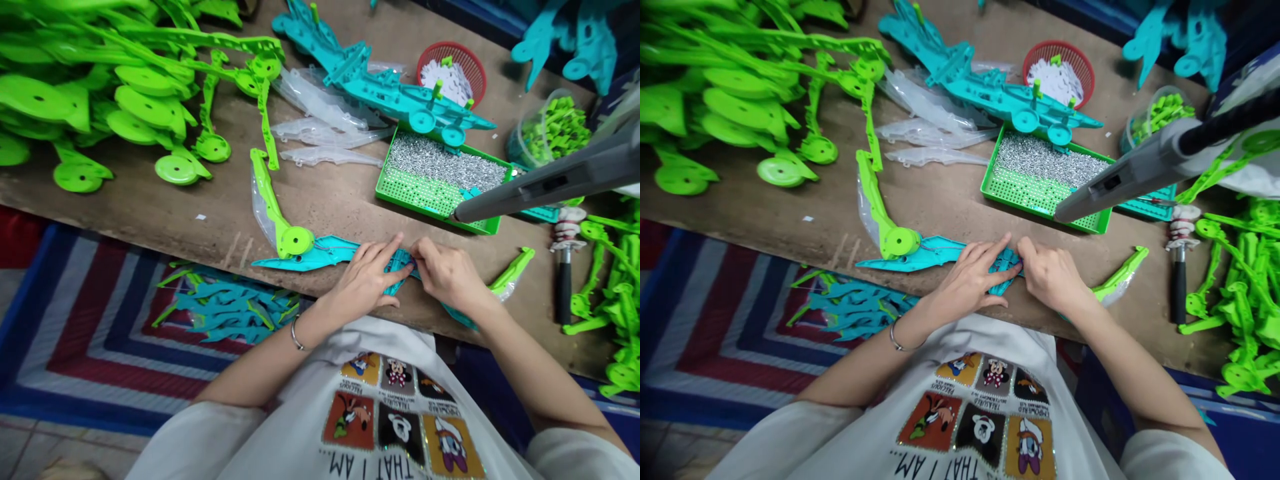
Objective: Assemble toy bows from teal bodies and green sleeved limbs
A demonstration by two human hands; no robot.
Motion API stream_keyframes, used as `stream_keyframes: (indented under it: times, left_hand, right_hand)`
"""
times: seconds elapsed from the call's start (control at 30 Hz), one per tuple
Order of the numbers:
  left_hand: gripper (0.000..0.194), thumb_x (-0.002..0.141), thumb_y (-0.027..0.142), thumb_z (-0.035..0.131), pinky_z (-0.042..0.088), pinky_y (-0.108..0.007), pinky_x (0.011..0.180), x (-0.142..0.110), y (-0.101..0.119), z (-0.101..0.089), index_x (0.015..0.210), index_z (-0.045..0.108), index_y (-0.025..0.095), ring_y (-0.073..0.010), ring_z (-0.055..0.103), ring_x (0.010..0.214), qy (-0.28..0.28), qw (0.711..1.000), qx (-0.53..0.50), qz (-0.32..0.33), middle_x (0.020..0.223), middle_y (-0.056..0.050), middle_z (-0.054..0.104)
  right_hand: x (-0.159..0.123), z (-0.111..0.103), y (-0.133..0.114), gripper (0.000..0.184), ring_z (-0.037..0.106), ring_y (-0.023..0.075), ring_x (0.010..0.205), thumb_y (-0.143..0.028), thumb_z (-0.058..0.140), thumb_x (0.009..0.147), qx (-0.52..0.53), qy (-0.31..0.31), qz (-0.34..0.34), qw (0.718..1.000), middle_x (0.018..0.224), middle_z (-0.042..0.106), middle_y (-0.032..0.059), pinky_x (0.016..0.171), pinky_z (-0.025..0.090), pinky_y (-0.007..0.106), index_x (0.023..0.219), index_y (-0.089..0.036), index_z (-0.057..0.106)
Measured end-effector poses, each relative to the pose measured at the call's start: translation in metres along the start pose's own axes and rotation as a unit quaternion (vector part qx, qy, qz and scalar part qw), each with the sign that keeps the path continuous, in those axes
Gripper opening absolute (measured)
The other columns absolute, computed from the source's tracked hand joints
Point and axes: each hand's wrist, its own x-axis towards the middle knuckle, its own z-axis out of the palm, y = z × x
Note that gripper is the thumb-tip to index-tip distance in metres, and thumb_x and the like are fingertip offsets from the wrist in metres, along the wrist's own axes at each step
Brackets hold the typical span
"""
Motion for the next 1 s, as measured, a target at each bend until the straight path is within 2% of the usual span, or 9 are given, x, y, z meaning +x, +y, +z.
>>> stream_keyframes:
  times: [0.07,0.17,0.27,0.37,0.47,0.63,0.77,0.87,1.0]
  left_hand:
    - [0.089,0.064,0.041,0.094,0.037,-0.058,0.113,0.000,0.001,0.000,0.144,0.059,0.028,-0.0385,0.044,0.140,0.004,1.000,0.002,-0.002,0.169,-0.020,0.025]
    - [0.088,0.063,0.041,0.094,0.038,-0.057,0.112,0.001,0.001,-0.001,0.143,0.060,0.027,-0.0384,0.045,0.138,0.004,1.000,0.008,-0.003,0.168,-0.021,0.027]
    - [0.085,0.064,0.041,0.093,0.038,-0.057,0.112,0.001,0.000,0.000,0.142,0.061,0.026,-0.0388,0.046,0.138,0.001,1.000,0.012,0.002,0.167,-0.022,0.028]
    - [0.083,0.066,0.043,0.092,0.038,-0.058,0.112,0.001,-0.002,0.002,0.141,0.061,0.026,-0.0392,0.044,0.140,0.003,1.000,0.007,0.011,0.168,-0.023,0.027]
    - [0.083,0.066,0.042,0.091,0.038,-0.058,0.112,0.001,-0.004,0.003,0.142,0.061,0.027,-0.0384,0.043,0.142,0.004,1.000,0.001,0.013,0.169,-0.023,0.024]
    - [0.083,0.067,0.041,0.091,0.038,-0.059,0.113,0.001,-0.003,0.003,0.142,0.061,0.027,-0.0385,0.043,0.142,0.005,1.000,0.000,0.012,0.169,-0.023,0.024]
    - [0.080,0.067,0.043,0.091,0.038,-0.059,0.112,0.001,-0.003,0.003,0.141,0.062,0.027,-0.0389,0.043,0.142,0.003,1.000,0.007,0.014,0.169,-0.021,0.024]
    - [0.075,0.070,0.043,0.090,0.039,-0.060,0.111,0.001,-0.004,0.003,0.138,0.064,0.028,-0.0392,0.043,0.142,0.004,1.000,0.013,0.015,0.170,-0.020,0.024]
    - [0.073,0.071,0.043,0.089,0.040,-0.060,0.111,0.001,-0.005,0.005,0.138,0.065,0.028,-0.0390,0.045,0.140,0.008,1.000,0.015,0.017,0.170,-0.020,0.024]
  right_hand:
    - [0.004,-0.004,0.008,0.017,0.073,0.0210,0.083,-0.015,0.056,0.090,0.112,0.004,0.012,0.994,0.095,0.076,0.0068,0.070,0.052,0.029,0.106,-0.020,0.060]
    - [0.011,-0.002,0.022,0.011,0.072,0.0186,0.079,-0.026,0.065,0.089,0.240,0.051,0.087,0.965,0.092,0.077,0.0047,0.071,0.054,0.029,0.098,-0.020,0.067]
    - [0.020,0.004,0.032,0.016,0.069,0.0175,0.071,-0.036,0.074,0.085,0.294,0.022,0.129,0.947,0.081,0.076,0.0032,0.066,0.052,0.029,0.086,-0.020,0.074]
    - [0.027,0.007,0.037,0.022,0.066,0.0171,0.068,-0.040,0.078,0.081,0.325,-0.035,0.134,0.936,0.075,0.075,0.0029,0.062,0.050,0.029,0.081,-0.019,0.076]
    - [0.030,0.007,0.039,0.023,0.066,0.0170,0.069,-0.041,0.079,0.079,0.347,-0.055,0.117,0.929,0.076,0.075,0.0027,0.064,0.050,0.029,0.079,-0.019,0.076]
    - [0.025,0.007,0.036,0.019,0.066,0.0158,0.072,-0.037,0.074,0.084,0.302,-0.018,0.094,0.949,0.079,0.075,0.0021,0.070,0.050,0.030,0.079,-0.019,0.075]
    - [0.021,0.006,0.035,0.031,0.066,0.0157,0.072,-0.048,0.076,0.082,0.377,-0.034,0.111,0.919,0.081,0.075,0.0041,0.067,0.053,0.030,0.088,-0.017,0.075]
    - [0.019,0.007,0.035,0.041,0.069,0.0166,0.077,-0.050,0.082,0.076,0.432,-0.052,0.103,0.894,0.087,0.076,0.0049,0.075,0.058,0.032,0.097,-0.016,0.073]
    - [0.017,0.014,0.034,0.038,0.067,0.0154,0.074,-0.050,0.080,0.078,0.399,-0.033,0.084,0.913,0.086,0.075,0.0037,0.074,0.058,0.033,0.097,-0.017,0.073]
